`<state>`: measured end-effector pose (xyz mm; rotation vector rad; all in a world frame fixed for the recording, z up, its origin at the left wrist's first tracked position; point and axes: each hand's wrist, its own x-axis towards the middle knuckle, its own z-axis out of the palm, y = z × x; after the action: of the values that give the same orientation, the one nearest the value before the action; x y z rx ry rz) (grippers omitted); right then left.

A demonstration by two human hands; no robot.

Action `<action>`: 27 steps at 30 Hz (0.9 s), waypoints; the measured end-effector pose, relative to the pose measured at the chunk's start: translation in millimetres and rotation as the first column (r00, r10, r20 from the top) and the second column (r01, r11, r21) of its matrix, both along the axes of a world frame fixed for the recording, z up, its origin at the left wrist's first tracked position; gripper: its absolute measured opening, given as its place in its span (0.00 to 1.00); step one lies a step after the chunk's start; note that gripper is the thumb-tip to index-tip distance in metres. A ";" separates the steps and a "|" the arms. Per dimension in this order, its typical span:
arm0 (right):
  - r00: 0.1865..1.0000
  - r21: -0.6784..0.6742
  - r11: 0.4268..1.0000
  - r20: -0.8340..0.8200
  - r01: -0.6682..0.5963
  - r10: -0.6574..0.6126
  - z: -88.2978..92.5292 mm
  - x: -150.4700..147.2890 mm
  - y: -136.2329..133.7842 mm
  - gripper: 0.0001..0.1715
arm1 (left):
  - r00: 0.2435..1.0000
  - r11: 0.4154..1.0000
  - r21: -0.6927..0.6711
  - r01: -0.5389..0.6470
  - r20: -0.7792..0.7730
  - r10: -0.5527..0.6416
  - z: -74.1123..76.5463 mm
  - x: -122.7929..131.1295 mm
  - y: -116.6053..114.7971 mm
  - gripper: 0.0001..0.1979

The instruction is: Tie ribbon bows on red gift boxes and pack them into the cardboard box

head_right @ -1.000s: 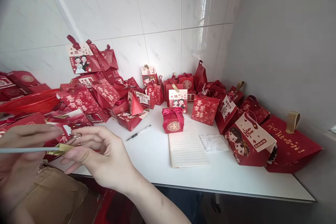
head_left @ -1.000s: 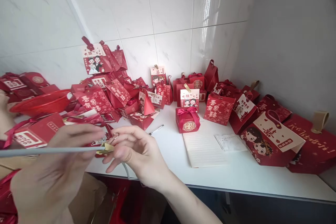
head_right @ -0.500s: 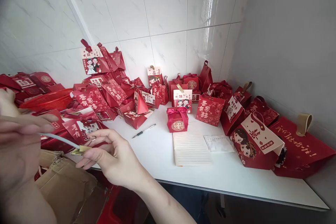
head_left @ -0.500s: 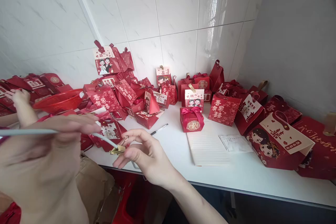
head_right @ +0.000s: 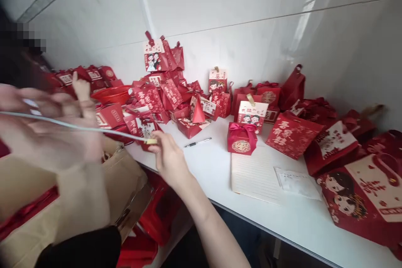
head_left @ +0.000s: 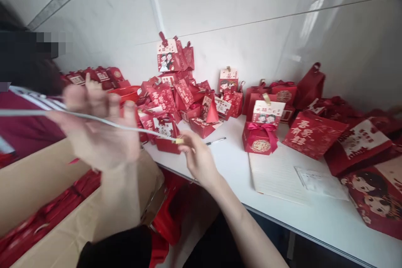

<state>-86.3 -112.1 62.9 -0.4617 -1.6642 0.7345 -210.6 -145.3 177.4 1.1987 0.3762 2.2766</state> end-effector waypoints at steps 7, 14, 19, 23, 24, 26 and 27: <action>0.989 -0.005 0.998 -0.134 -0.062 0.061 33.5 4.5 -0.2 0.12 | 0.985 0.998 0.017 -0.052 0.163 0.049 -65.4 -25.5 -11.8 0.15; 0.962 0.044 0.987 -0.222 -0.155 0.161 69.1 -10.5 17.0 0.09 | 0.764 0.753 0.203 0.626 -0.354 -0.539 -65.9 -12.6 -20.0 0.26; 0.879 -0.048 0.879 -0.079 -0.475 0.471 96.4 -45.0 -16.9 0.11 | -0.090 0.035 -0.122 0.992 -0.872 -0.482 -40.2 2.3 -40.9 0.26; 0.713 -0.160 0.716 0.086 -0.680 0.696 101.2 -58.6 -55.9 0.10 | -0.161 -0.015 -0.173 0.985 -0.876 -0.454 -51.1 -5.7 -45.7 0.24; 0.670 -0.175 0.680 0.120 -0.712 0.733 100.4 -58.9 -61.6 0.10 | -0.165 -0.028 -0.174 0.984 -0.851 -0.498 -58.8 -8.8 -50.7 0.23; 0.604 -0.194 0.626 0.162 -0.756 0.780 99.0 -56.8 -66.7 0.10 | -0.025 0.057 -0.092 0.994 -0.710 -0.704 -76.4 -13.1 -68.8 0.24; 0.589 -0.193 0.614 0.175 -0.765 0.789 99.3 -54.8 -66.7 0.10 | 0.160 0.227 -0.047 0.973 -0.571 -0.806 -84.8 -13.6 -81.0 0.26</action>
<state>-141.2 -178.8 162.2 0.1822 -2.0794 1.4652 -224.2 -226.3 92.6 1.5521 -0.5531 0.8823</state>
